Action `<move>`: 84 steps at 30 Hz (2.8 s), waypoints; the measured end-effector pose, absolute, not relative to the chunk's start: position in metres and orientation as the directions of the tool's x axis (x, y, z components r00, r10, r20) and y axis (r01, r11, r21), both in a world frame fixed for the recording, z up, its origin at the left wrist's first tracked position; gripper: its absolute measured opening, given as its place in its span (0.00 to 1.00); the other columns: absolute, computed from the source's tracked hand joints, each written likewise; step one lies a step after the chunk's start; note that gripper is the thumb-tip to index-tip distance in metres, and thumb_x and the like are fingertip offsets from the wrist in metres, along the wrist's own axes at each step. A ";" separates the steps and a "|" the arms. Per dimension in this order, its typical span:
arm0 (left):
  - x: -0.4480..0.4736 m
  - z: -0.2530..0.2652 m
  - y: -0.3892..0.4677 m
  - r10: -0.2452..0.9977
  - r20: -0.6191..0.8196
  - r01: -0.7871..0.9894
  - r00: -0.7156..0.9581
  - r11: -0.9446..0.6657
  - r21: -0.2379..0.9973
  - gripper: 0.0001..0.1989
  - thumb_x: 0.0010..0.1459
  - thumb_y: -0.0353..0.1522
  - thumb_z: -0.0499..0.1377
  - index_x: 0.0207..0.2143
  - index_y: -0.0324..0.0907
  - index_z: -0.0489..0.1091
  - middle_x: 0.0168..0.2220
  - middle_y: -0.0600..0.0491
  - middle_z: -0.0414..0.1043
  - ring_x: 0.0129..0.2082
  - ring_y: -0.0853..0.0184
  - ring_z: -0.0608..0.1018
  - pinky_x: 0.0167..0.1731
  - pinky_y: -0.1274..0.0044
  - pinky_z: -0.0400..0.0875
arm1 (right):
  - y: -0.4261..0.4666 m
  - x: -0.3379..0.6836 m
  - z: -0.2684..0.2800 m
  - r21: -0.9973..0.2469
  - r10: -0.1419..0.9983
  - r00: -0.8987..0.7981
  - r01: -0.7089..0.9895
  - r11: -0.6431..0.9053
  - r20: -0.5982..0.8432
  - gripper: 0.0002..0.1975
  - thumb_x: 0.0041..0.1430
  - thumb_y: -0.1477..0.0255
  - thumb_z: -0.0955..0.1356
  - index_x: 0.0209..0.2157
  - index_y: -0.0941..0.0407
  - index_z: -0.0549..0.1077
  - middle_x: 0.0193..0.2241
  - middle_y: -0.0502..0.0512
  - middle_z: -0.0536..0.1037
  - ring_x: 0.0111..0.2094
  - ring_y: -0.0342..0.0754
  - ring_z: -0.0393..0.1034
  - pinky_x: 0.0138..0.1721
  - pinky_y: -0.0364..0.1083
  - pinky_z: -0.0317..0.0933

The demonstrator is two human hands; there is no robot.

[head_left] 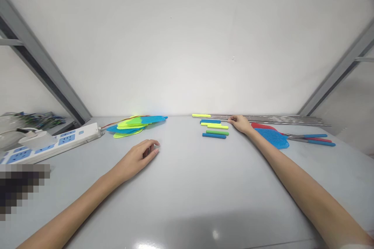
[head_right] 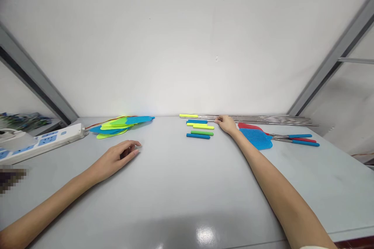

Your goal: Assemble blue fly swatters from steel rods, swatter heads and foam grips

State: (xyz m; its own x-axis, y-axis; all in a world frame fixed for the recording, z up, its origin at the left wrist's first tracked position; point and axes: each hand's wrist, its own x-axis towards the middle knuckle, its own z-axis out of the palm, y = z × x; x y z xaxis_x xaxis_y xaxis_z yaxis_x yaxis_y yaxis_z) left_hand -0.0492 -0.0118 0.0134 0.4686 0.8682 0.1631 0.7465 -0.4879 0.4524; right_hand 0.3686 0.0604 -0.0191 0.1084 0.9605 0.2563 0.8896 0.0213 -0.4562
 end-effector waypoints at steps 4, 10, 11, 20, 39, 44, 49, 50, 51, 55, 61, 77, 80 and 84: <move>-0.050 0.013 -0.011 0.874 0.163 0.750 0.458 -0.478 0.458 0.15 0.53 0.41 0.44 0.39 0.46 0.62 0.25 0.56 0.60 0.24 0.71 0.64 0.25 0.79 0.60 | 0.062 0.368 -0.019 -0.438 0.959 0.110 0.899 0.016 0.263 0.09 0.49 0.70 0.61 0.26 0.58 0.71 0.26 0.54 0.73 0.27 0.44 0.63 0.27 0.40 0.51; -0.052 0.012 -0.010 0.872 0.180 0.743 0.456 -0.484 0.463 0.15 0.53 0.41 0.44 0.39 0.45 0.62 0.25 0.56 0.61 0.23 0.71 0.63 0.24 0.80 0.60 | 0.063 0.368 -0.013 -0.417 0.953 0.105 0.909 0.025 0.285 0.09 0.50 0.70 0.60 0.27 0.58 0.70 0.26 0.54 0.73 0.27 0.44 0.63 0.26 0.40 0.50; -0.052 0.012 -0.010 0.872 0.182 0.742 0.455 -0.484 0.464 0.15 0.53 0.41 0.44 0.39 0.45 0.62 0.25 0.56 0.61 0.23 0.71 0.64 0.24 0.80 0.60 | 0.064 0.368 -0.011 -0.413 0.952 0.100 0.910 0.030 0.291 0.10 0.50 0.70 0.60 0.27 0.58 0.70 0.26 0.54 0.73 0.27 0.44 0.63 0.26 0.40 0.50; -0.052 0.014 -0.011 0.861 0.193 0.732 0.470 -0.502 0.460 0.15 0.53 0.41 0.45 0.39 0.44 0.61 0.25 0.56 0.60 0.24 0.71 0.63 0.25 0.79 0.60 | 0.065 0.369 0.013 -0.354 0.903 0.105 0.934 0.055 0.417 0.11 0.52 0.70 0.59 0.29 0.59 0.70 0.26 0.57 0.71 0.29 0.46 0.61 0.30 0.43 0.51; -0.054 0.016 -0.008 0.853 0.172 0.738 0.493 -0.515 0.436 0.14 0.54 0.41 0.45 0.38 0.45 0.62 0.26 0.56 0.60 0.24 0.72 0.63 0.26 0.80 0.60 | 0.008 0.339 0.108 -0.392 0.590 0.023 0.768 0.507 0.807 0.04 0.49 0.72 0.63 0.23 0.57 0.65 0.27 0.53 0.68 0.26 0.42 0.59 0.26 0.42 0.53; -0.054 0.017 -0.010 0.855 0.167 0.739 0.492 -0.511 0.438 0.15 0.54 0.40 0.44 0.39 0.45 0.62 0.27 0.56 0.62 0.24 0.71 0.64 0.26 0.80 0.61 | -0.030 0.297 0.132 -0.431 0.694 -0.082 0.731 0.530 0.715 0.07 0.50 0.69 0.63 0.24 0.58 0.68 0.27 0.53 0.68 0.21 0.39 0.56 0.22 0.42 0.51; -0.054 0.018 -0.012 0.861 0.159 0.737 0.483 -0.497 0.458 0.15 0.54 0.40 0.44 0.39 0.45 0.62 0.31 0.55 0.65 0.27 0.71 0.66 0.28 0.80 0.62 | -0.052 0.271 0.136 -0.601 0.880 -0.177 0.670 0.435 0.440 0.11 0.51 0.65 0.61 0.25 0.58 0.68 0.23 0.50 0.65 0.19 0.37 0.54 0.20 0.40 0.48; -0.053 0.019 -0.012 0.863 0.159 0.738 0.480 -0.495 0.459 0.15 0.54 0.40 0.44 0.39 0.45 0.62 0.31 0.55 0.65 0.28 0.70 0.66 0.28 0.79 0.62 | -0.055 0.268 0.136 -0.608 0.896 -0.214 0.671 0.424 0.389 0.11 0.51 0.65 0.60 0.25 0.58 0.68 0.22 0.50 0.65 0.19 0.37 0.54 0.20 0.40 0.48; -0.053 0.019 -0.012 0.864 0.160 0.739 0.478 -0.494 0.459 0.15 0.54 0.40 0.44 0.39 0.45 0.63 0.32 0.55 0.66 0.29 0.70 0.67 0.28 0.79 0.63 | -0.057 0.266 0.136 -0.610 0.906 -0.264 0.673 0.418 0.330 0.12 0.50 0.65 0.60 0.25 0.58 0.68 0.22 0.49 0.65 0.20 0.37 0.54 0.21 0.40 0.47; -0.053 0.021 -0.013 0.864 0.159 0.731 0.477 -0.490 0.474 0.15 0.55 0.40 0.43 0.39 0.45 0.63 0.36 0.54 0.67 0.32 0.69 0.68 0.31 0.79 0.63 | -0.060 0.261 0.136 -0.609 0.888 -0.451 0.681 0.406 0.088 0.12 0.50 0.65 0.60 0.25 0.58 0.68 0.20 0.49 0.64 0.20 0.38 0.53 0.20 0.39 0.47; -0.053 0.019 -0.014 0.873 0.229 0.735 0.430 -0.486 0.473 0.17 0.56 0.40 0.41 0.39 0.45 0.63 0.39 0.54 0.67 0.39 0.66 0.68 0.37 0.77 0.63 | -0.050 0.256 0.123 -0.686 0.863 -0.500 0.653 0.320 -0.074 0.12 0.50 0.62 0.60 0.25 0.58 0.65 0.23 0.50 0.66 0.20 0.37 0.54 0.18 0.38 0.48; -0.023 0.024 -0.058 0.563 0.635 0.698 0.530 -0.714 0.050 0.23 0.53 0.29 0.48 0.52 0.46 0.50 0.50 0.47 0.53 0.51 0.61 0.58 0.49 0.68 0.53 | -0.034 0.239 0.085 -0.867 0.724 -0.625 0.493 0.077 -0.291 0.12 0.50 0.62 0.61 0.28 0.58 0.64 0.25 0.50 0.67 0.17 0.34 0.51 0.16 0.37 0.47; -0.022 0.023 -0.056 0.579 0.583 0.696 0.570 -0.717 0.032 0.22 0.54 0.29 0.47 0.52 0.45 0.51 0.50 0.47 0.55 0.51 0.62 0.57 0.48 0.68 0.53 | -0.033 0.235 0.077 -0.900 0.669 -0.680 0.435 0.038 -0.300 0.13 0.51 0.61 0.61 0.29 0.58 0.64 0.25 0.50 0.67 0.17 0.33 0.49 0.16 0.37 0.45; -0.024 0.020 -0.051 0.608 0.550 0.713 0.572 -0.701 0.034 0.18 0.54 0.29 0.47 0.49 0.45 0.56 0.46 0.49 0.60 0.48 0.65 0.61 0.46 0.71 0.55 | -0.031 0.230 0.069 -0.914 0.634 -0.703 0.405 -0.014 -0.321 0.14 0.51 0.61 0.61 0.30 0.57 0.65 0.24 0.49 0.65 0.16 0.33 0.47 0.15 0.37 0.42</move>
